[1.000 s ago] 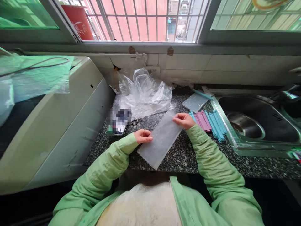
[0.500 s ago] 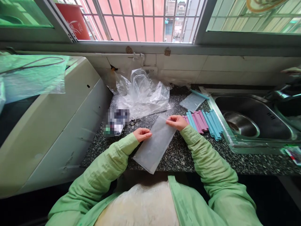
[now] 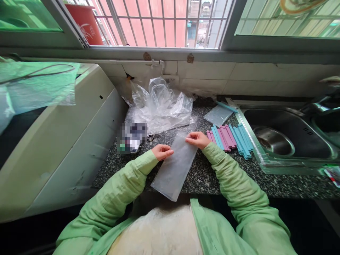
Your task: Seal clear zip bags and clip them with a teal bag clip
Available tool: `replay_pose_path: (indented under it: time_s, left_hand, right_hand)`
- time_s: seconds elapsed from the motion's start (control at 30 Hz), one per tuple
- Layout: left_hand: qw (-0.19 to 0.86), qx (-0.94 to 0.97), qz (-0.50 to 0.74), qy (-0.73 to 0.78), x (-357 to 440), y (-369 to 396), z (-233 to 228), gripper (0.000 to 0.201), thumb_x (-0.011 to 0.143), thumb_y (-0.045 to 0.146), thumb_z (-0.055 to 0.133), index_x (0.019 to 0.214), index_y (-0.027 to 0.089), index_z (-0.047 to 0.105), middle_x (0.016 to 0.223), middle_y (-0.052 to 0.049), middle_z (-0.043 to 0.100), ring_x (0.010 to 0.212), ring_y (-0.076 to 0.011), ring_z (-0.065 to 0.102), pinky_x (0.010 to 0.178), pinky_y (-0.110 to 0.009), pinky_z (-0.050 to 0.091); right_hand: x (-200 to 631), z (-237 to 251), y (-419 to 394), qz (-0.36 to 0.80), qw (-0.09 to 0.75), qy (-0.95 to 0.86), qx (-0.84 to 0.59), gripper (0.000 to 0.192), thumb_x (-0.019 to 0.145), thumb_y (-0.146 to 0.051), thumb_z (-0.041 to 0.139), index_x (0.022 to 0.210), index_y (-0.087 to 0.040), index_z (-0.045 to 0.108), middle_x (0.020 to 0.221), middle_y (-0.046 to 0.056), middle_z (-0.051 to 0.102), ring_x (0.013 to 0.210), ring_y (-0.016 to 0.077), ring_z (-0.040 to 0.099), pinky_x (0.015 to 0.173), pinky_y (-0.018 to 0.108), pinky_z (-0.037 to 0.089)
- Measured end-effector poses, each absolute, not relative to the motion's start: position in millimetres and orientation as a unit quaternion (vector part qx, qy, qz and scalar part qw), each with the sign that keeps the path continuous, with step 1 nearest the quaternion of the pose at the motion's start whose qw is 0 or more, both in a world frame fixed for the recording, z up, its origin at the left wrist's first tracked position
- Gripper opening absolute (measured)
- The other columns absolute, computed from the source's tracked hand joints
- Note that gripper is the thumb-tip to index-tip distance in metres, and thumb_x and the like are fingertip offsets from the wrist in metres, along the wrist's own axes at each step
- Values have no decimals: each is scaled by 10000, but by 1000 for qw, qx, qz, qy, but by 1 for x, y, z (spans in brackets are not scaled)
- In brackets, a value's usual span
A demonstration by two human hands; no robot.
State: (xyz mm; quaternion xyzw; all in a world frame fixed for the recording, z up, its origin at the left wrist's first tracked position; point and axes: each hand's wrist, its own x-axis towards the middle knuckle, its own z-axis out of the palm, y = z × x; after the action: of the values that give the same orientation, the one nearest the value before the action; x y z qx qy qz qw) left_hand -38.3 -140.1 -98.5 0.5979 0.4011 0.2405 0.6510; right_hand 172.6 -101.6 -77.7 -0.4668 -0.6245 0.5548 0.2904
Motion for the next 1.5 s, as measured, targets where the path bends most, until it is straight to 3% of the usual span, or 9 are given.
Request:
replay_pose_path:
  time_s: [0.2, 0.63, 0.83, 1.0, 1.17, 1.5]
  left_hand:
    - [632, 578, 297, 423, -31, -137, -103, 578, 471, 704, 567, 462, 153, 390, 385, 84, 278, 370, -18, 218, 396, -210, 116]
    - [612, 615, 296, 400, -34, -138, -106, 542, 532, 641, 575, 445, 144, 376, 435, 68, 284, 444, -31, 241, 447, -214, 144]
    - [633, 613, 276, 384, -35, -139, -106, 531, 524, 634, 588, 486, 124, 446, 465, 54, 356, 468, -44, 296, 468, -212, 193]
    - [616, 600, 313, 404, -34, -136, -111, 512, 532, 606, 609, 475, 141, 403, 438, 75, 283, 442, -32, 239, 448, -213, 146]
    - [597, 570, 367, 428, -33, -131, -112, 489, 541, 615, 580, 535, 141, 464, 446, 69, 341, 443, -42, 277, 440, -207, 179]
    - [564, 580, 391, 439, -34, -133, -100, 443, 540, 567, 588, 494, 140, 478, 406, 76, 312, 435, -41, 267, 444, -212, 192]
  right_hand:
    - [163, -80, -105, 566, 271, -631, -457, 429, 508, -535, 665, 576, -135, 527, 534, -33, 468, 512, 68, 390, 485, 216, 275]
    - [163, -81, -103, 542, 279, -645, -462, 446, 511, -564, 637, 554, -136, 515, 507, -42, 428, 493, 58, 348, 475, 219, 237]
    - [162, -80, -104, 519, 270, -665, -463, 389, 549, -508, 624, 554, -134, 519, 511, -34, 442, 494, 64, 369, 478, 221, 269]
    - [158, -79, -107, 492, 267, -699, -445, 333, 599, -461, 591, 578, -133, 535, 536, -15, 475, 508, 79, 404, 484, 225, 313]
    - [149, -83, -110, 464, 260, -734, -423, 299, 636, -423, 557, 598, -127, 550, 556, 1, 504, 527, 89, 430, 509, 227, 351]
    - [147, -84, -112, 431, 251, -759, -419, 302, 663, -426, 538, 600, -132, 554, 553, 7, 526, 520, 91, 442, 506, 219, 364]
